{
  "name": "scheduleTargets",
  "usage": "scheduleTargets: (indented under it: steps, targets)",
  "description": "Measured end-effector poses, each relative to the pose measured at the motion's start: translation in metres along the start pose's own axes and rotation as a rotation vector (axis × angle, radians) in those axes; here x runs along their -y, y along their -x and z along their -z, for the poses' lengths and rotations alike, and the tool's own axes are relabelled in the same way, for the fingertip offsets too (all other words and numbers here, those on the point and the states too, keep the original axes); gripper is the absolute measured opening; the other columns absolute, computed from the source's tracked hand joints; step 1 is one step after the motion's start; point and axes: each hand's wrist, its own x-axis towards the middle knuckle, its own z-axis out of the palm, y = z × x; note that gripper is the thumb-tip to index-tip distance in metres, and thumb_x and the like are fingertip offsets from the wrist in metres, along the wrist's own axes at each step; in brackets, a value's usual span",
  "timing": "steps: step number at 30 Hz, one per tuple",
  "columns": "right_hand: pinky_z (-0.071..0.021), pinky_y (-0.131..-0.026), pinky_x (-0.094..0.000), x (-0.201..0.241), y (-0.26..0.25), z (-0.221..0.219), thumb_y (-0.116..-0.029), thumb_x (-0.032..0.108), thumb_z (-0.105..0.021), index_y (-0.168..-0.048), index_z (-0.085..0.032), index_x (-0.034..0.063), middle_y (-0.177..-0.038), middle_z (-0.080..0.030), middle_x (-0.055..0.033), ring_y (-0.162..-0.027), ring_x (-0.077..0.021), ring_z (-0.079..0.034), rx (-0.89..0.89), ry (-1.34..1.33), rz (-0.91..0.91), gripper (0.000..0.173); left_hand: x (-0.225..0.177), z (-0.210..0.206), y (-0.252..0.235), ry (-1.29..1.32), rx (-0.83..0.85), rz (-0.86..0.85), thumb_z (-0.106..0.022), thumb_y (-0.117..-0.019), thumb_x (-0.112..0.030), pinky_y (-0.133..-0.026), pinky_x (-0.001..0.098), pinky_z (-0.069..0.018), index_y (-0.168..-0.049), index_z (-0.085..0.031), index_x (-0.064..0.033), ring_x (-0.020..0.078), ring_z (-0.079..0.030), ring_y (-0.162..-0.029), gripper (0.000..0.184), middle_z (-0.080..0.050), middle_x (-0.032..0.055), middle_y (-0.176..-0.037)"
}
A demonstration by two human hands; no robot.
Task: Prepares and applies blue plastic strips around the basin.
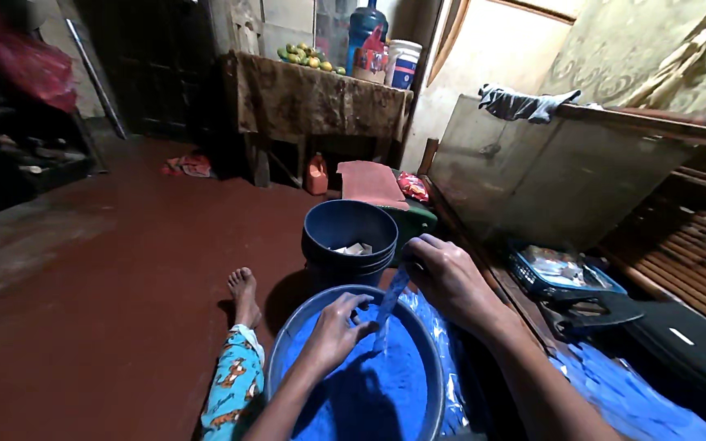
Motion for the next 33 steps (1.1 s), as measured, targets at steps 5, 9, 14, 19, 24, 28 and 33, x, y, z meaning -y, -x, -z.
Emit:
scheduleTargets:
  steps: [5, 9, 14, 19, 24, 28, 33]
  targets:
    - [-0.0537, -0.073, -0.0486, 0.002, -0.004, 0.001, -0.0977, 0.011, -0.062, -0.097, -0.070, 0.0027, -0.085, -0.068, -0.0127, -0.080, -0.0293, -0.069, 0.003, 0.047, 0.061, 0.012, -0.003, -0.006, -0.006, -0.050, 0.011, -0.115, -0.075, -0.0924, -0.024, -0.082, 0.0342, -0.0559, -0.114, -0.074, -0.0011, 0.0210, -0.068, -0.091, 0.032, -0.071, 0.0150, -0.108]
    - [-0.0547, -0.073, -0.0483, 0.002, -0.008, 0.007, -0.0967, 0.011, -0.065, -0.097, -0.071, 0.0025, -0.085, -0.068, -0.0118, -0.079, -0.0281, -0.069, -0.023, 0.060, 0.088, 0.010, -0.003, -0.014, -0.011, -0.101, -0.009, -0.128, -0.069, -0.0960, -0.020, -0.085, 0.0378, -0.0564, -0.103, -0.077, -0.0010, 0.0236, -0.071, -0.090, 0.021, -0.074, 0.0147, -0.098]
    - [-0.0551, -0.071, -0.0473, 0.001, -0.010, 0.013, -0.0936, 0.003, -0.064, -0.096, -0.069, 0.0022, -0.084, -0.067, -0.0127, -0.078, -0.0294, -0.069, -0.096, 0.106, 0.138, 0.006, -0.005, -0.014, -0.014, -0.095, -0.026, -0.177, -0.065, -0.0982, -0.018, -0.086, 0.0362, -0.0561, -0.104, -0.076, 0.0003, 0.0227, -0.070, -0.094, 0.022, -0.073, 0.0153, -0.104]
    - [-0.0546, -0.071, -0.0465, 0.001, -0.010, 0.016, -0.0919, 0.000, -0.064, -0.097, -0.069, -0.0004, -0.087, -0.067, -0.0151, -0.080, -0.0308, -0.069, -0.207, 0.125, 0.139, 0.007, -0.007, -0.012, -0.019, -0.051, -0.045, -0.182, -0.064, -0.0987, -0.018, -0.086, 0.0320, -0.0557, -0.106, -0.074, 0.0000, 0.0184, -0.069, -0.094, 0.022, -0.072, 0.0134, -0.106]
    - [-0.0549, -0.072, -0.0487, 0.001, -0.017, 0.021, -0.0918, 0.002, -0.065, -0.097, -0.069, 0.0015, -0.087, -0.068, -0.0141, -0.081, -0.0309, -0.069, -0.188, 0.136, 0.171, 0.007, 0.003, -0.019, -0.016, -0.033, 0.068, -0.126, -0.070, -0.0947, -0.023, -0.084, 0.0362, -0.0556, -0.110, -0.073, 0.0014, 0.0198, -0.069, -0.089, 0.029, -0.073, 0.0135, -0.101]
    - [-0.0542, -0.073, -0.0487, 0.002, -0.022, 0.026, -0.0938, 0.005, -0.065, -0.098, -0.070, 0.0018, -0.086, -0.068, -0.0134, -0.081, -0.0303, -0.069, -0.191, 0.154, 0.163, 0.006, 0.013, -0.025, -0.014, -0.036, 0.073, -0.180, -0.070, -0.0948, -0.020, -0.085, 0.0362, -0.0560, -0.096, -0.077, 0.0007, 0.0198, -0.071, -0.089, 0.022, -0.074, 0.0129, -0.095]
    - [-0.0545, -0.071, -0.0492, -0.002, -0.024, 0.032, -0.0934, 0.001, -0.065, -0.098, -0.069, 0.0008, -0.088, -0.068, -0.0148, -0.080, -0.0313, -0.069, -0.208, 0.157, 0.124, 0.007, 0.017, -0.026, -0.013, -0.012, 0.044, -0.180, -0.072, -0.0930, -0.022, -0.082, 0.0322, -0.0561, -0.093, -0.077, -0.0016, 0.0150, -0.070, -0.086, 0.021, -0.074, 0.0094, -0.090]
